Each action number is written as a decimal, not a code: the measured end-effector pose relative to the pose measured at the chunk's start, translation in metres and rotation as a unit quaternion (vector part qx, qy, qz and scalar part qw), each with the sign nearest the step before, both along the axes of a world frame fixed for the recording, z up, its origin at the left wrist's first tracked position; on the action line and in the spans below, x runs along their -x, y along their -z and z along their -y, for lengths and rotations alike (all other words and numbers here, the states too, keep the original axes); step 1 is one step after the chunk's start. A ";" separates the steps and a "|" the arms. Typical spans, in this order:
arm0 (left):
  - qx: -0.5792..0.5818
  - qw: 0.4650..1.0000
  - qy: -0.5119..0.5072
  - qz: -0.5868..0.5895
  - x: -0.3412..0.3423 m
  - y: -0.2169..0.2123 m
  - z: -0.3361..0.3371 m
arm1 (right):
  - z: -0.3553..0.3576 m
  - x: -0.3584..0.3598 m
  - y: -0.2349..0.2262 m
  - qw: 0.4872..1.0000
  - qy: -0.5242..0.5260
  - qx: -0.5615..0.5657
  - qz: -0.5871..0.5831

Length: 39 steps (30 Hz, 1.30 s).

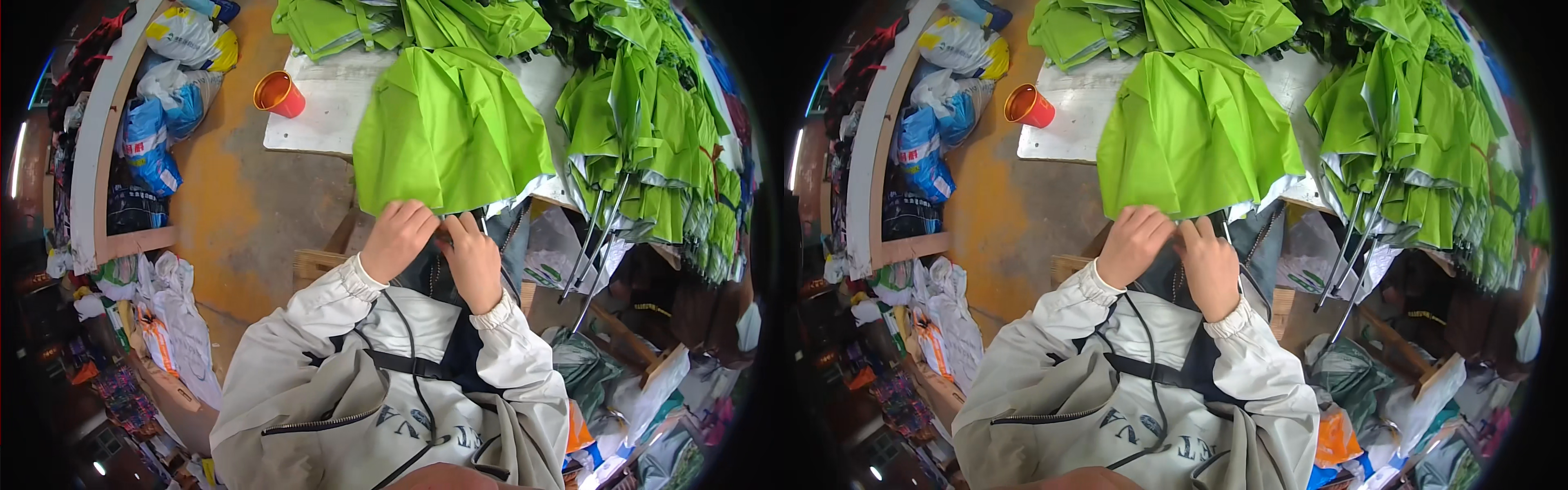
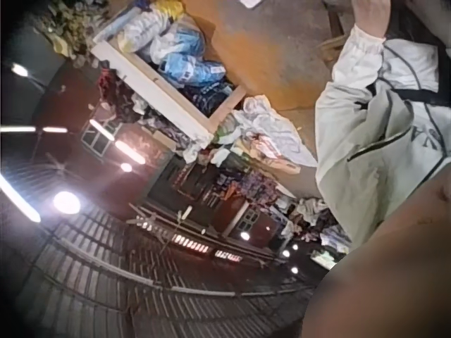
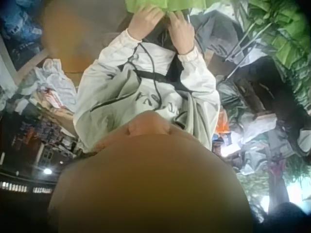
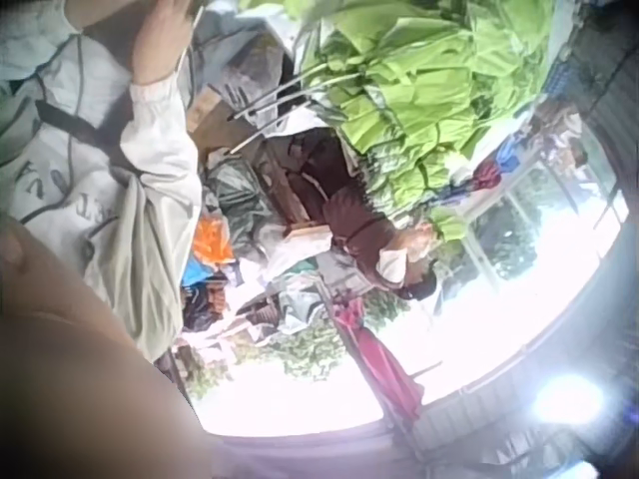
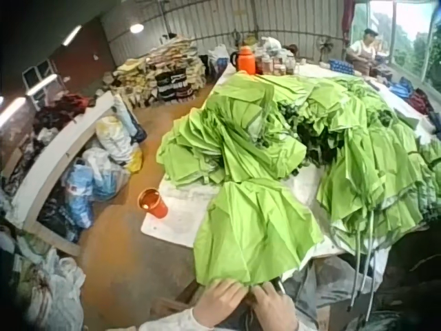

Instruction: Assembling green umbrella canopies onto metal frames at a production station.

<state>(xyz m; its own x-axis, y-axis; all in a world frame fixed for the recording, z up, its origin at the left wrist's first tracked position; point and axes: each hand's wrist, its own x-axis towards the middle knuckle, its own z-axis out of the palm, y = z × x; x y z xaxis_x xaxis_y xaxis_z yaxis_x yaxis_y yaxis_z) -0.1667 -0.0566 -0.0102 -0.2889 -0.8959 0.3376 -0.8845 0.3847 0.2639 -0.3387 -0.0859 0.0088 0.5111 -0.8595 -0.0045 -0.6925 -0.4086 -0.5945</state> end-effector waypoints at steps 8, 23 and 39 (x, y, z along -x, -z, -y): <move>0.002 1.000 0.000 0.016 0.000 -0.005 -0.002 | 0.005 0.001 -0.001 1.000 -0.012 -0.017 0.009; -0.027 1.000 -0.005 -0.012 0.001 -0.001 -0.001 | 0.009 0.005 0.005 0.999 -0.002 -0.049 0.001; -0.016 0.975 -0.050 -0.218 -0.040 -0.014 -0.015 | -0.001 0.054 -0.012 0.949 -0.111 -0.273 0.114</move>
<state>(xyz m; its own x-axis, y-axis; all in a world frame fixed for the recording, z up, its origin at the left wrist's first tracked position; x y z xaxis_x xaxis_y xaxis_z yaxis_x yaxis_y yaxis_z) -0.1266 -0.0419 0.0041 -0.0355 -0.9241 0.3806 -0.7189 0.2881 0.6326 -0.3929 -0.0852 0.0212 0.7204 -0.6320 -0.2855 -0.4531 -0.1172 -0.8837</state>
